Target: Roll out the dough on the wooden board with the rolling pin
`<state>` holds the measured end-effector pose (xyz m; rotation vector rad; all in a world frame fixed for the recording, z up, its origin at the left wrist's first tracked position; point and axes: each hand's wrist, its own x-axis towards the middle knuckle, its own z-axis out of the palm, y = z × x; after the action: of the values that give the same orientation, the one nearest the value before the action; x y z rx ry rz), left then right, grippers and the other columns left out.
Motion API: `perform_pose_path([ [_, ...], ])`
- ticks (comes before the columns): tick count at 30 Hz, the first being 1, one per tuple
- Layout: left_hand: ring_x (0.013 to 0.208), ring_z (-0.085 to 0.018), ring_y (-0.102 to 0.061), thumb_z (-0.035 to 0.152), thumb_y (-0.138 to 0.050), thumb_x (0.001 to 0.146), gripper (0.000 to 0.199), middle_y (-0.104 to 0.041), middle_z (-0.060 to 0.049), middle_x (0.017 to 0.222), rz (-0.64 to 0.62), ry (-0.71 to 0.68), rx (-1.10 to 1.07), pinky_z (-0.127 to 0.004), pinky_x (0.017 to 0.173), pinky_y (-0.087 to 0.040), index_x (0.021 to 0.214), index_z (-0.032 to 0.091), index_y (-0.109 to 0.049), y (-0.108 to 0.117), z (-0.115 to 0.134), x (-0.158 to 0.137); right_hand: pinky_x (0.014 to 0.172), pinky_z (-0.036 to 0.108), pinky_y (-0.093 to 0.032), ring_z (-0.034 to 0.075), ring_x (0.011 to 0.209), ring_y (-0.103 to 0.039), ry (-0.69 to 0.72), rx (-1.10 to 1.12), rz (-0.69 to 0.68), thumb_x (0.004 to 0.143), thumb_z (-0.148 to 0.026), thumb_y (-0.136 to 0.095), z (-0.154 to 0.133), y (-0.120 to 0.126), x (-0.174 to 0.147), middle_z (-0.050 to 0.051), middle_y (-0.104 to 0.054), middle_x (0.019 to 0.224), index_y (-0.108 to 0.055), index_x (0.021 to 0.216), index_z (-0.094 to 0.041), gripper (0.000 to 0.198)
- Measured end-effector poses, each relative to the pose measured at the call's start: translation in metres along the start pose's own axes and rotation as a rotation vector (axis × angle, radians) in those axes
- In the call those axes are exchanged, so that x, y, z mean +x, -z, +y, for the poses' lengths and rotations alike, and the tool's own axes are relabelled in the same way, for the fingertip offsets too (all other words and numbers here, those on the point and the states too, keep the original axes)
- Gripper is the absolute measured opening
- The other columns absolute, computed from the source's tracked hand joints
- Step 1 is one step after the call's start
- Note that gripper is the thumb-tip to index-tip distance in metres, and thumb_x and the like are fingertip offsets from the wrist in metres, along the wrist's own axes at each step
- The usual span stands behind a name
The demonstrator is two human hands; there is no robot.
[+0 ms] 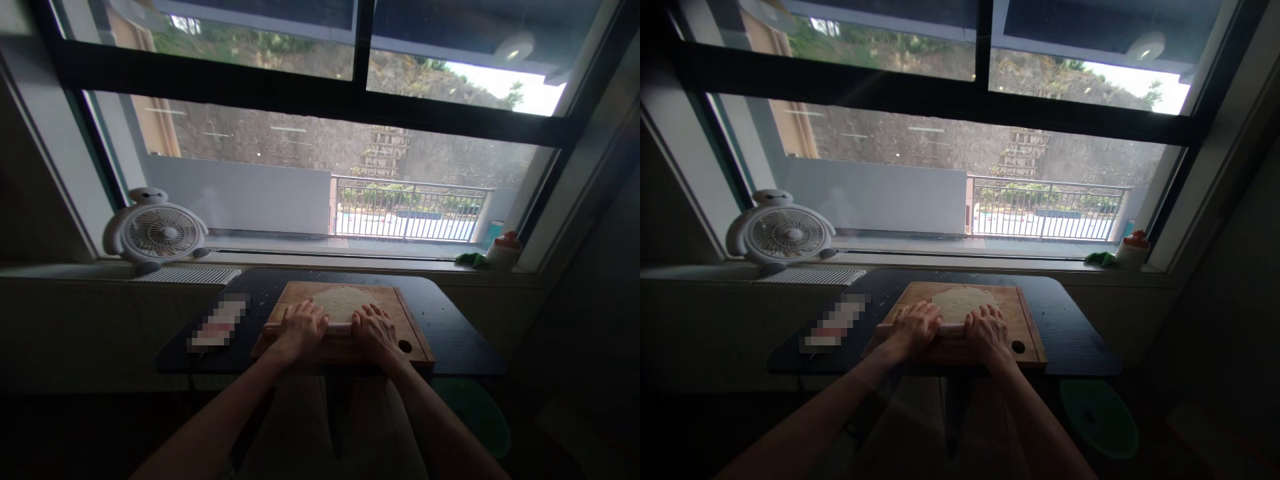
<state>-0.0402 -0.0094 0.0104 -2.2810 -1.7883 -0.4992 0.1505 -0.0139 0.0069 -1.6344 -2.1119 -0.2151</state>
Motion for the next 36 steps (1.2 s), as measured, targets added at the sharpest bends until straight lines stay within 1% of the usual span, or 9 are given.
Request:
perform_pose_path([
  [5, 0.111, -0.027, -0.048, 0.044, -0.035, 0.085, 0.04, -0.059, -0.009, 0.116, -0.13, 0.125, -0.051, -0.045, 0.093, -0.032, 0.106, 0.022, -0.061, -0.005, -0.009, 0.045, 0.084, 0.034, -0.034, 0.02, 0.1, -0.05, -0.095, 0.011, -0.155, 0.089, -0.036, -0.03, 0.009, -0.009, 0.05, 0.007, -0.062, 0.101, -0.064, 0.087, -0.022, 0.037],
  [8, 0.108, -0.027, -0.049, 0.044, -0.033, 0.086, 0.043, -0.059, -0.011, 0.115, -0.15, 0.158, -0.063, -0.043, 0.091, -0.034, 0.109, 0.018, -0.06, -0.005, -0.011, 0.055, 0.083, 0.033, -0.035, 0.02, 0.1, -0.05, -0.094, 0.018, -0.175, 0.089, -0.037, -0.031, 0.011, -0.011, 0.061, 0.007, -0.061, 0.105, -0.064, 0.089, -0.022, 0.036],
  [13, 0.114, -0.026, -0.044, 0.043, -0.033, 0.087, 0.039, -0.057, -0.007, 0.119, -0.06, 0.086, -0.035, -0.044, 0.097, -0.028, 0.107, 0.022, -0.06, -0.005, -0.004, 0.023, 0.094, 0.034, -0.028, 0.02, 0.114, -0.043, -0.015, 0.018, -0.067, 0.092, -0.036, -0.026, 0.004, -0.005, 0.018, 0.005, -0.06, 0.107, -0.063, 0.09, -0.023, 0.039],
  [16, 0.118, -0.024, -0.041, 0.041, -0.029, 0.089, 0.039, -0.056, -0.005, 0.122, 0.063, -0.008, -0.007, -0.043, 0.099, -0.026, 0.111, 0.025, -0.058, -0.005, -0.001, -0.006, 0.1, 0.033, -0.022, 0.019, 0.121, -0.037, 0.042, 0.034, 0.035, 0.093, -0.038, -0.023, -0.002, -0.001, -0.017, 0.005, -0.056, 0.119, -0.058, 0.108, -0.023, 0.041],
  [19, 0.121, -0.025, -0.038, 0.043, -0.028, 0.09, 0.044, -0.052, -0.006, 0.127, 0.092, -0.039, 0.002, -0.042, 0.1, -0.026, 0.121, 0.024, -0.052, -0.004, -0.001, -0.018, 0.103, 0.033, -0.02, 0.019, 0.121, -0.038, 0.052, 0.035, 0.057, 0.094, -0.038, -0.022, -0.004, 0.0, -0.031, 0.006, -0.053, 0.125, -0.051, 0.12, -0.02, 0.043],
  [25, 0.125, -0.028, -0.034, 0.045, -0.031, 0.086, 0.047, -0.049, -0.006, 0.13, -0.093, 0.113, 0.007, -0.048, 0.102, -0.022, 0.123, 0.025, -0.05, -0.01, -0.002, 0.034, 0.096, 0.036, -0.029, 0.022, 0.118, -0.043, 0.011, 0.006, 0.007, 0.094, -0.038, -0.02, 0.001, -0.006, -0.001, 0.006, -0.058, 0.116, -0.061, 0.096, -0.021, 0.045],
  [30, 0.121, -0.03, -0.04, 0.048, -0.035, 0.082, 0.052, -0.05, -0.01, 0.129, -0.19, 0.221, -0.044, -0.05, 0.1, -0.026, 0.126, 0.023, -0.047, -0.021, -0.001, 0.087, 0.097, 0.037, -0.029, 0.023, 0.122, -0.038, 0.017, -0.026, 0.013, 0.094, -0.039, -0.021, -0.003, -0.009, 0.002, 0.007, -0.055, 0.121, -0.061, 0.1, -0.021, 0.044],
  [33, 0.127, -0.03, -0.033, 0.05, -0.034, 0.082, 0.055, -0.046, -0.009, 0.134, -0.241, 0.219, -0.071, -0.05, 0.102, -0.022, 0.13, 0.025, -0.042, -0.025, -0.004, 0.088, 0.099, 0.035, -0.028, 0.022, 0.125, -0.035, 0.043, -0.028, 0.035, 0.094, -0.038, -0.022, -0.012, -0.006, -0.015, 0.007, -0.053, 0.125, -0.053, 0.117, -0.019, 0.043],
  [36, 0.133, -0.029, -0.024, 0.054, -0.027, 0.084, 0.058, -0.039, -0.006, 0.14, -0.276, 0.195, -0.08, -0.052, 0.105, -0.016, 0.135, 0.026, -0.035, -0.025, -0.013, 0.067, 0.098, 0.034, -0.03, 0.022, 0.125, -0.035, 0.066, -0.025, 0.026, 0.094, -0.038, -0.024, -0.025, -0.003, -0.03, 0.008, -0.049, 0.129, -0.046, 0.126, -0.018, 0.044],
])
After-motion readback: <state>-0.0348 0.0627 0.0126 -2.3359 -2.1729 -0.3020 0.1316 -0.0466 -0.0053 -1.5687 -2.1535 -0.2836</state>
